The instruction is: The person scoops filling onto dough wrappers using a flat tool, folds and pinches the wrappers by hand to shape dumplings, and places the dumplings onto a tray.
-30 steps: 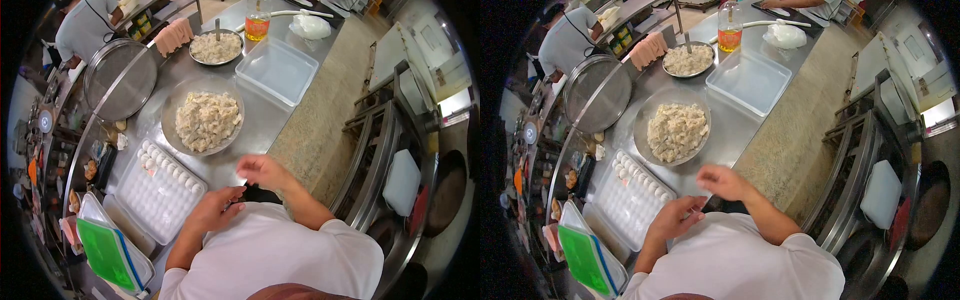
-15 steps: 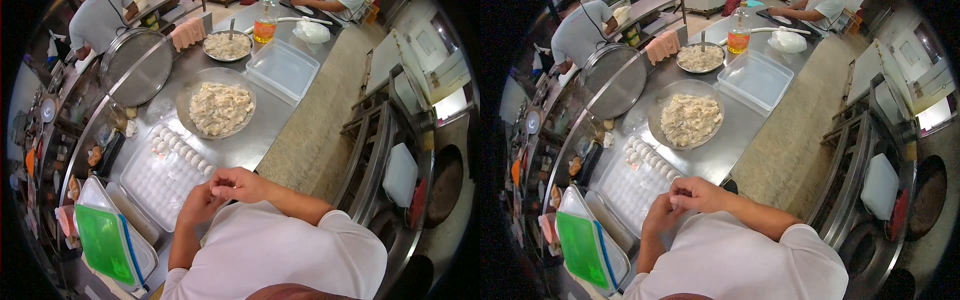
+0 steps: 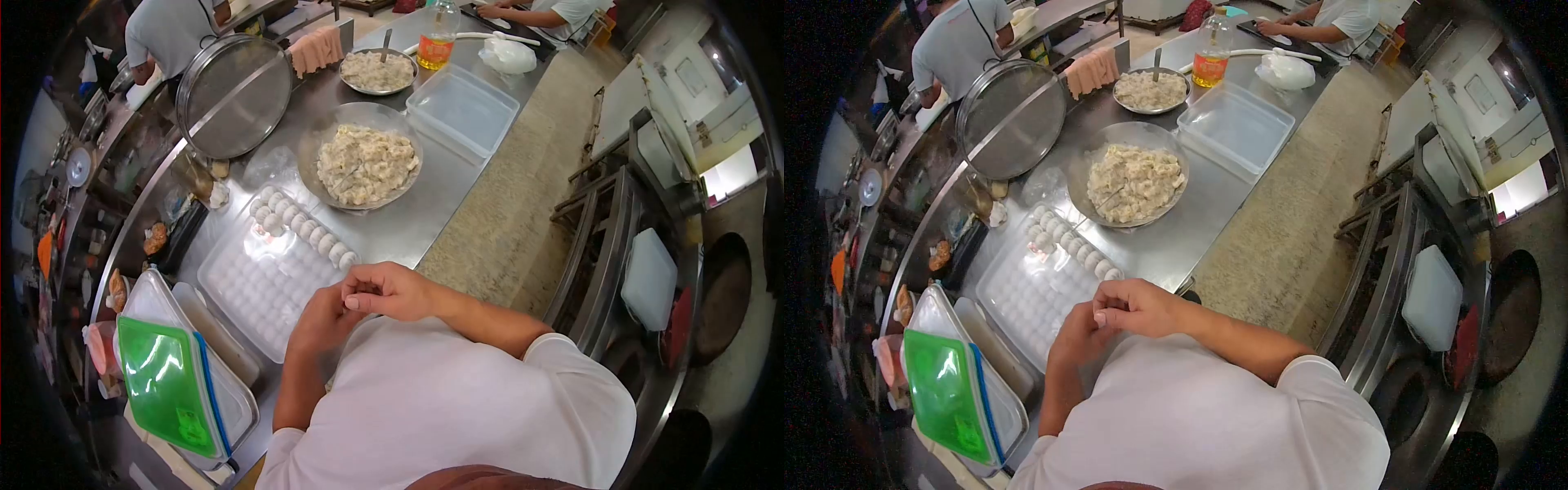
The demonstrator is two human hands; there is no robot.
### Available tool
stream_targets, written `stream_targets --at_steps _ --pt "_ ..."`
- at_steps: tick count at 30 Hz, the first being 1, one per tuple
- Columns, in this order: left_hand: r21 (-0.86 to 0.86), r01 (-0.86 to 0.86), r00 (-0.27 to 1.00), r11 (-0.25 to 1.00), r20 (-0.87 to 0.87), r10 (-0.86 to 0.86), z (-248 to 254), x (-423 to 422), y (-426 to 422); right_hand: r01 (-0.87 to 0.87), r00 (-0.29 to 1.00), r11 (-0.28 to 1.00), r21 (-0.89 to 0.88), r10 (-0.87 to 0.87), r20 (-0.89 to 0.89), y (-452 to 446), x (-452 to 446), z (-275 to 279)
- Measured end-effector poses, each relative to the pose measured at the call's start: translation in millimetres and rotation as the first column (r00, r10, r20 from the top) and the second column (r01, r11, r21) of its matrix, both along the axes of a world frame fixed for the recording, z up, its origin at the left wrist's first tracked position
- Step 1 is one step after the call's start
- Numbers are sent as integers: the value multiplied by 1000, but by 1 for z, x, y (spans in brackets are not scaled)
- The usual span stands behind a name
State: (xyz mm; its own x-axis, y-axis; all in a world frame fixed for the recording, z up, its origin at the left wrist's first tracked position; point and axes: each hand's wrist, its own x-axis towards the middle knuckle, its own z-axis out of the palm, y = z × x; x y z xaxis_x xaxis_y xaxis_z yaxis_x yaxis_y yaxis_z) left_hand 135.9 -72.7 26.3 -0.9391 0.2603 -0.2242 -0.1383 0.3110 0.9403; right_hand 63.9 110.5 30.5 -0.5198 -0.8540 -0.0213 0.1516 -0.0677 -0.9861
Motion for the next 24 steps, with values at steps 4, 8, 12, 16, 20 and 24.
stream_targets --at_steps 4,8,12,16,20,24 --pt "86 15 997 996 -72 -9 -15 -6 1 33 997 999 30 -31 -72 5 0 0" --pt "107 -8 998 994 -63 14 -16 -11 6 86 996 996 -3 -86 6 11 -7 2" --pt "169 -38 999 985 7 37 -20 -11 8 89 994 996 -25 -88 61 13 -13 -6" --pt "146 -18 1000 989 -8 20 -30 -14 8 81 996 997 5 -81 44 15 -13 -3" --pt "116 -1 1000 993 -15 2 -25 -16 11 99 993 995 -5 -99 71 18 -19 -9" --pt "124 11 1000 992 21 -13 -30 -19 13 111 992 994 11 -111 60 21 -22 -17"
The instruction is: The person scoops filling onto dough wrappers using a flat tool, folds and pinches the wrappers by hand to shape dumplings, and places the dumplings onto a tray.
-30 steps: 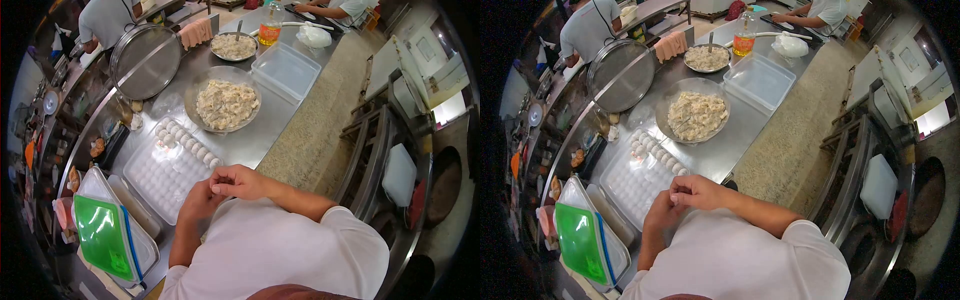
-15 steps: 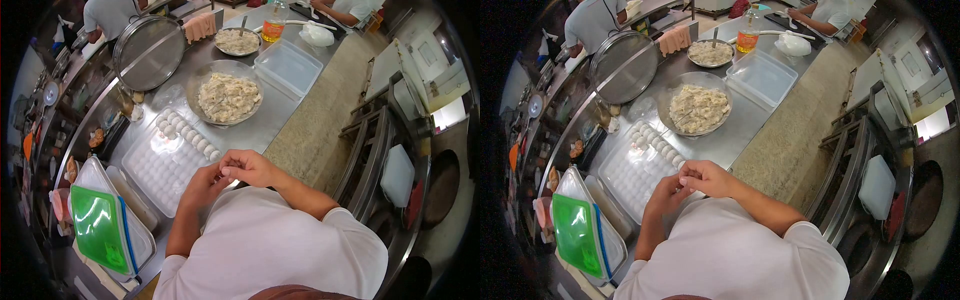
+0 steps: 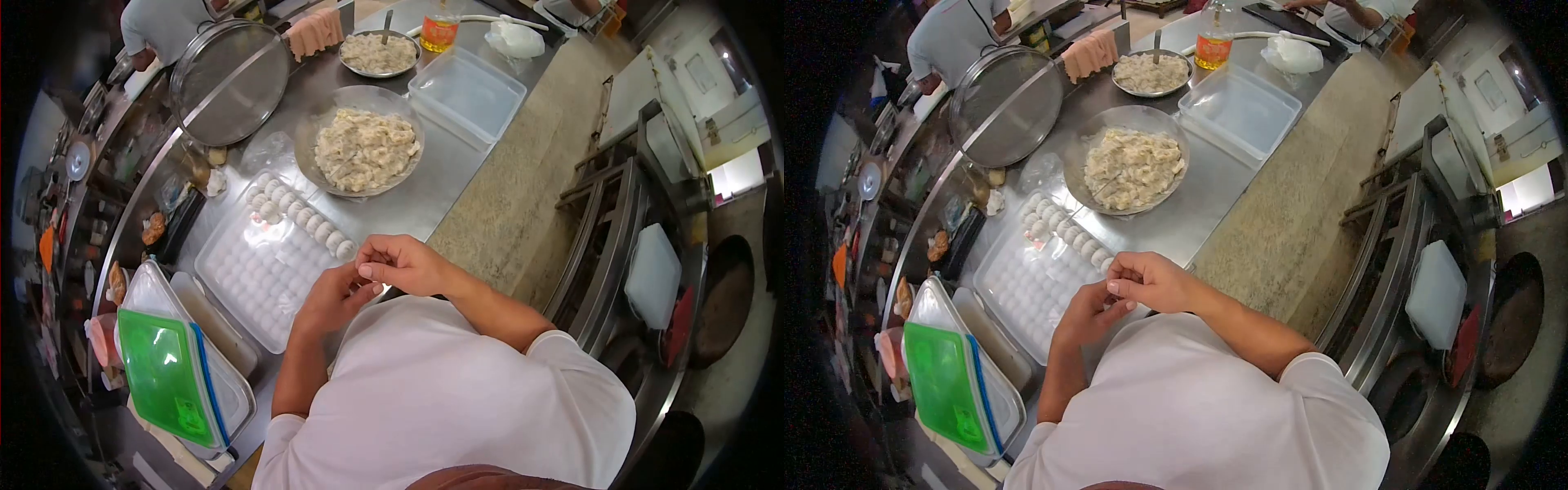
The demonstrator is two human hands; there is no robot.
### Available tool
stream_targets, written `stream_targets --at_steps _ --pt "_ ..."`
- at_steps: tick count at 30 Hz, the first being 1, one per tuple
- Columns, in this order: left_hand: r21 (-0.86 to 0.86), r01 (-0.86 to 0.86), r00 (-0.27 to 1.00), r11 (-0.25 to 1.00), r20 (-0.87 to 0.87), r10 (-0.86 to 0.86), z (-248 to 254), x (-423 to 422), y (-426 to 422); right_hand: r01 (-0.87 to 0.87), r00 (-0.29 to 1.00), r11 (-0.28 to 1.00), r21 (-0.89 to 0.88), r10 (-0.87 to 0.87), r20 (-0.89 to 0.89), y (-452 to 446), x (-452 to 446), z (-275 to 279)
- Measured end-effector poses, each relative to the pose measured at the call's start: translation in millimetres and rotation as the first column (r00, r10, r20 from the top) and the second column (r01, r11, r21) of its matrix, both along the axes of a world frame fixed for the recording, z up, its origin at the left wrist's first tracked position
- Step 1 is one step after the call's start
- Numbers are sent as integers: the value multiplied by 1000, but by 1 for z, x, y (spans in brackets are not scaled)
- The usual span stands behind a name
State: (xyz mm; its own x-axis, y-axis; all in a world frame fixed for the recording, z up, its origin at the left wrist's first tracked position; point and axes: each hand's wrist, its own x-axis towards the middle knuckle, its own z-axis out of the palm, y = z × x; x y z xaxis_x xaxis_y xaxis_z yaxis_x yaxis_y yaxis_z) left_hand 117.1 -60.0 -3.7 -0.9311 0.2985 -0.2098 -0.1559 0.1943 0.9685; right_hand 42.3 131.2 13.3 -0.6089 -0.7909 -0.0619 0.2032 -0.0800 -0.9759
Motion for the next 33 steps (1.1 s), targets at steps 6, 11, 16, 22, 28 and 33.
stream_targets --at_steps 6,11,16,22,28,33 --pt "-70 50 997 996 66 -45 10 -6 6 44 999 999 -18 -45 -25 8 -8 -6" --pt "-48 30 998 998 53 -27 4 -10 14 146 989 979 144 -138 -60 36 -36 -5" --pt "-109 17 997 994 74 -9 6 -19 28 296 952 933 205 -271 -144 89 -107 -23" --pt "-199 -67 997 978 34 75 17 -39 46 634 773 722 276 -593 -224 156 -256 -67" --pt "-250 -222 972 942 24 236 20 -48 62 882 471 202 426 -432 -770 223 -423 -165" --pt "-258 -325 943 910 -13 333 16 -41 69 822 569 332 464 -528 -631 244 -478 -190"
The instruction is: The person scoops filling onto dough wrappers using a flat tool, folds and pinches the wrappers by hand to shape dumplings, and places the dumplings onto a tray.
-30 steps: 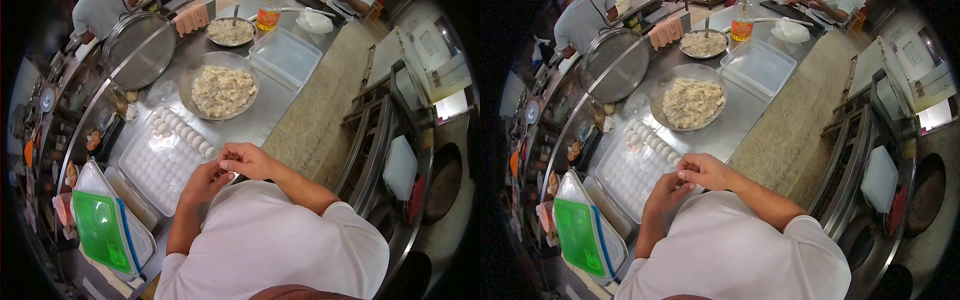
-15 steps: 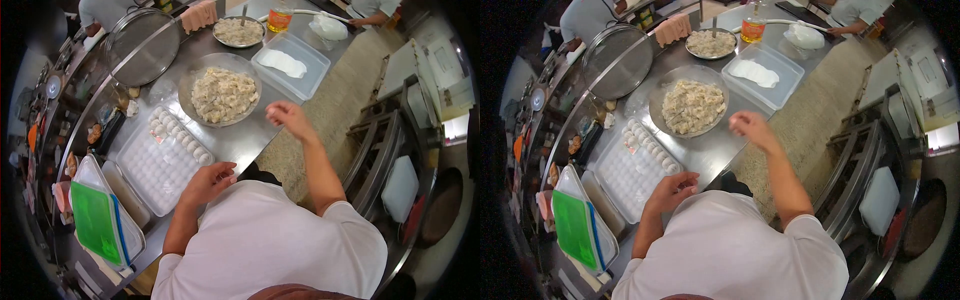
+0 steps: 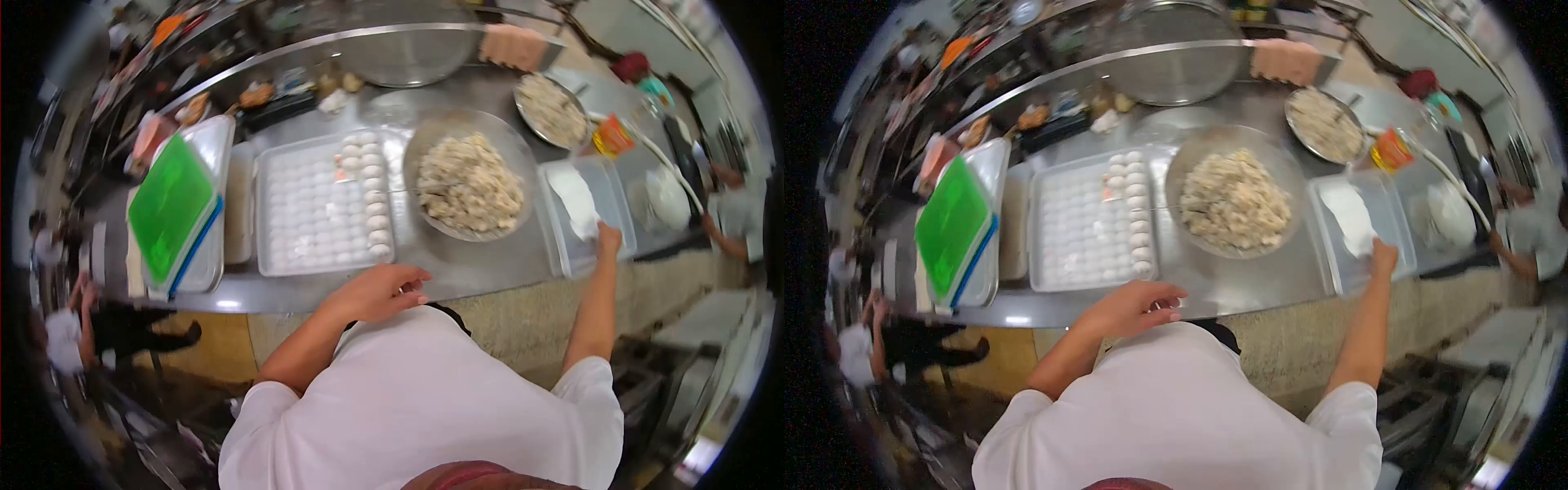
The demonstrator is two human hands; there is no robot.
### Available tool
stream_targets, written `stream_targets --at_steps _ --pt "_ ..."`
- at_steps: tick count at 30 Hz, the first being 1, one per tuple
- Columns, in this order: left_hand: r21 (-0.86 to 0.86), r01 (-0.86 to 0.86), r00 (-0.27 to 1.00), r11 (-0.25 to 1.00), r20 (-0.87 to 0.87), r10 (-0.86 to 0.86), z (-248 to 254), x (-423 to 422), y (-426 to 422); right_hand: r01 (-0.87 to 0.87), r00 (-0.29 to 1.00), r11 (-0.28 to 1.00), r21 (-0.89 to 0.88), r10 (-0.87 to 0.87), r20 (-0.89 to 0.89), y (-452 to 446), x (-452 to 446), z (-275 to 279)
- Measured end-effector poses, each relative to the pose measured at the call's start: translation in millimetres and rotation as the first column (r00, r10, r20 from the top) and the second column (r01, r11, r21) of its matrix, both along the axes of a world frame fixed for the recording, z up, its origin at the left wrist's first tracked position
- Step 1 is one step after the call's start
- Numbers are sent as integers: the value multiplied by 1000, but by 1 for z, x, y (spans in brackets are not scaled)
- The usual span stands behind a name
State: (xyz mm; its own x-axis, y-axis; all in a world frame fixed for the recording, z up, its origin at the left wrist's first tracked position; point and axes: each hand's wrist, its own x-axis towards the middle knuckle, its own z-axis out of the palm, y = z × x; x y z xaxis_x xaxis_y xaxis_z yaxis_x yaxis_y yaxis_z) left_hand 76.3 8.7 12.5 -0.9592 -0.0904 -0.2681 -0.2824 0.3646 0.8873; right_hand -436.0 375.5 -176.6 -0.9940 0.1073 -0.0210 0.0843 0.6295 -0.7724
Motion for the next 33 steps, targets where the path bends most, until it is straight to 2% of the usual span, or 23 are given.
stream_targets --at_steps 2,5,7,9,11,15,18,20,24,26,27,29,31,33 --pt "-14 -54 998 998 11 54 -2 3 3 -72 993 996 -59 77 86 -14 12 27" --pt "-31 -80 997 996 18 81 -2 6 5 -71 989 993 -95 82 122 -6 -30 -12" --pt "-37 -90 996 995 13 90 0 7 7 40 969 975 -220 15 245 -1 -53 -32" --pt "-48 -98 995 994 -6 98 0 6 8 36 964 978 -204 20 265 -12 -48 -16" --pt "-49 -110 994 993 -9 109 -2 6 9 -33 954 999 -29 40 298 -23 -41 -1" --pt "-36 -117 993 992 8 118 -3 5 10 -26 962 996 -86 49 270 -33 -31 12" --pt "-47 -101 993 994 58 103 -4 2 10 -84 959 978 -191 132 253 -37 -27 14" --pt "-42 -98 993 994 65 100 -2 1 9 -114 934 955 -275 197 297 -42 -26 16" --pt "-12 -124 988 992 86 125 -3 3 9 -100 920 951 -291 200 336 -50 -27 32" --pt "-35 -128 987 991 98 130 1 5 8 -63 897 912 -405 229 377 -53 -22 40" --pt "-56 -133 984 989 108 139 2 7 6 -52 899 916 -398 217 381 -54 -24 45" --pt "-34 -134 987 990 80 137 -3 11 -1 -101 890 883 -459 286 355 -56 -29 56" --pt "-14 -134 990 991 44 135 -7 15 -10 -185 891 898 -400 325 316 -71 -11 107" --pt "-20 -140 990 990 21 140 -9 19 -22 -306 904 878 -368 389 178 -82 -13 133"
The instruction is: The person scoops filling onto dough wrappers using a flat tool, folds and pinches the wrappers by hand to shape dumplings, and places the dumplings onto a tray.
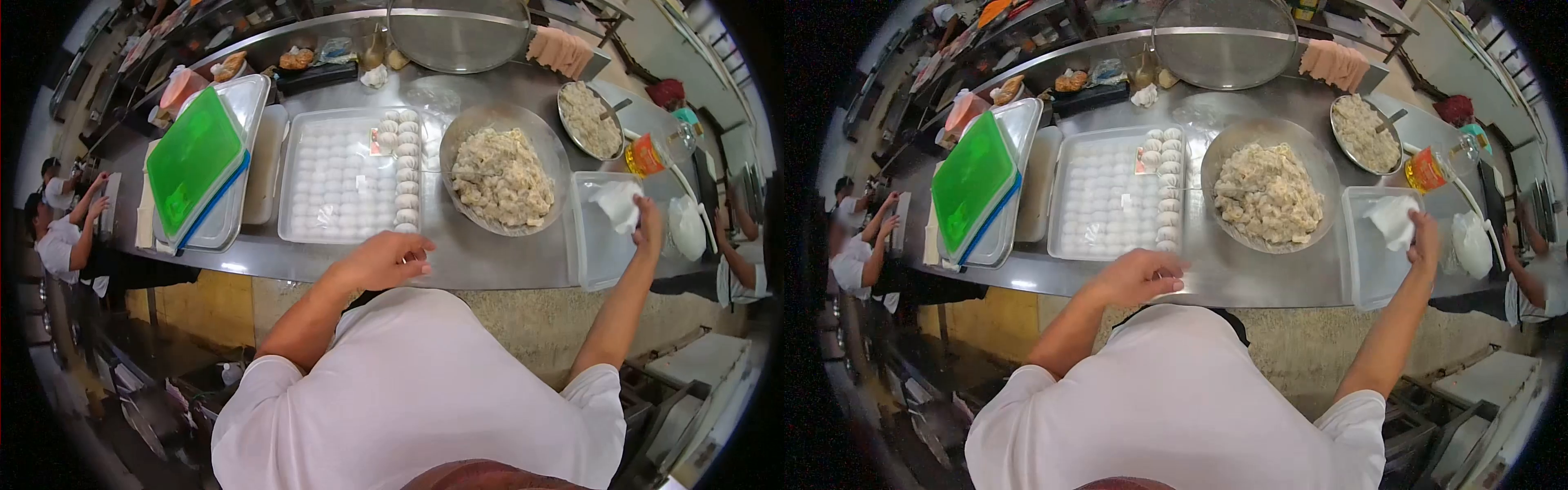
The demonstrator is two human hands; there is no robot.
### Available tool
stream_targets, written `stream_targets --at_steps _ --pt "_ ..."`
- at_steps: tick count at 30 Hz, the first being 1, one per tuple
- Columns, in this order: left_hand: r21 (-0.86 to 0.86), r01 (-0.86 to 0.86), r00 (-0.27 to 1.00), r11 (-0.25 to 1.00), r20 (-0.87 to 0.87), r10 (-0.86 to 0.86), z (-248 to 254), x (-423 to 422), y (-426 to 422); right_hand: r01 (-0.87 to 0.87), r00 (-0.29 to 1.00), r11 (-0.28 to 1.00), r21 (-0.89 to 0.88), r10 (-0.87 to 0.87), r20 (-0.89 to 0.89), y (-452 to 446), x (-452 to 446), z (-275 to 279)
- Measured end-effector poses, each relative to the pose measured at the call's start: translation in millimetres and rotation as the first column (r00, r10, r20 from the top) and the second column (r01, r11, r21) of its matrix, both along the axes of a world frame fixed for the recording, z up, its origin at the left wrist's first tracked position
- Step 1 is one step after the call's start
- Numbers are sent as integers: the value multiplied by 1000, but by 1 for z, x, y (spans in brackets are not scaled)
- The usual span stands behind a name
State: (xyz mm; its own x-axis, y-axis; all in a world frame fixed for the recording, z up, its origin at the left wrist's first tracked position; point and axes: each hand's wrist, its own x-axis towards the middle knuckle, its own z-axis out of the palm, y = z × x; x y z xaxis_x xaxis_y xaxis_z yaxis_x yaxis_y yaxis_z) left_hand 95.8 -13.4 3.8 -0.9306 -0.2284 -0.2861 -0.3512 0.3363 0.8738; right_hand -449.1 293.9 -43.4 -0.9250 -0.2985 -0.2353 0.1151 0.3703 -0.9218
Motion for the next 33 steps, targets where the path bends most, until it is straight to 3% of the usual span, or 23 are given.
stream_targets --at_steps 1,3,6,9,12,14,16,20,22,24,26,28,30,31,33 --pt "-10 4 1000 1000 -29 -5 0 4 -7 8 1000 1000 7 -8 -4 -5 4 16" --pt "24 -31 998 999 -57 32 3 16 -22 -119 992 968 -221 123 5 -29 41 68" --pt "69 -71 994 995 -79 77 8 37 -48 -216 976 941 -260 202 -80 -61 92 126" --pt "336 -82 988 938 -98 122 -2 57 -68 -254 967 905 -342 237 -92 -120 175 169" --pt "452 -65 986 890 -111 128 -3 70 -80 -327 943 870 -370 325 -70 -183 248 175" --pt "430 -72 981 900 -133 142 -3 78 -86 -420 863 758 -499 504 38 -232 298 168" --pt "405 -81 977 911 -151 154 -7 89 -91 -375 845 766 -522 514 147 -280 342 151" --pt "408 -120 977 905 -115 181 -16 117 -105 -293 675 645 -706 663 324 -362 384 89" --pt "418 -136 977 898 -93 191 -18 131 -110 -239 648 632 -737 670 364 -381 408 80" --pt "481 -224 945 848 -107 310 -21 144 -111 -184 616 622 -761 676 403 -395 434 73" --pt "494 -250 938 833 -90 335 -25 156 -114 62 555 643 -763 613 562 -388 465 67" --pt "507 -271 932 818 -74 355 -32 166 -119 60 517 741 -669 550 656 -370 483 22" --pt "560 -295 920 774 -52 388 -43 176 -123 -86 237 810 -581 583 777 -341 489 -31" --pt "566 -296 921 770 -47 388 -43 179 -124 -84 235 814 -575 576 783 -328 490 -30" --pt "495 -398 892 772 15 451 -38 182 -128 -500 359 791 -353 560 747 -312 484 -16"
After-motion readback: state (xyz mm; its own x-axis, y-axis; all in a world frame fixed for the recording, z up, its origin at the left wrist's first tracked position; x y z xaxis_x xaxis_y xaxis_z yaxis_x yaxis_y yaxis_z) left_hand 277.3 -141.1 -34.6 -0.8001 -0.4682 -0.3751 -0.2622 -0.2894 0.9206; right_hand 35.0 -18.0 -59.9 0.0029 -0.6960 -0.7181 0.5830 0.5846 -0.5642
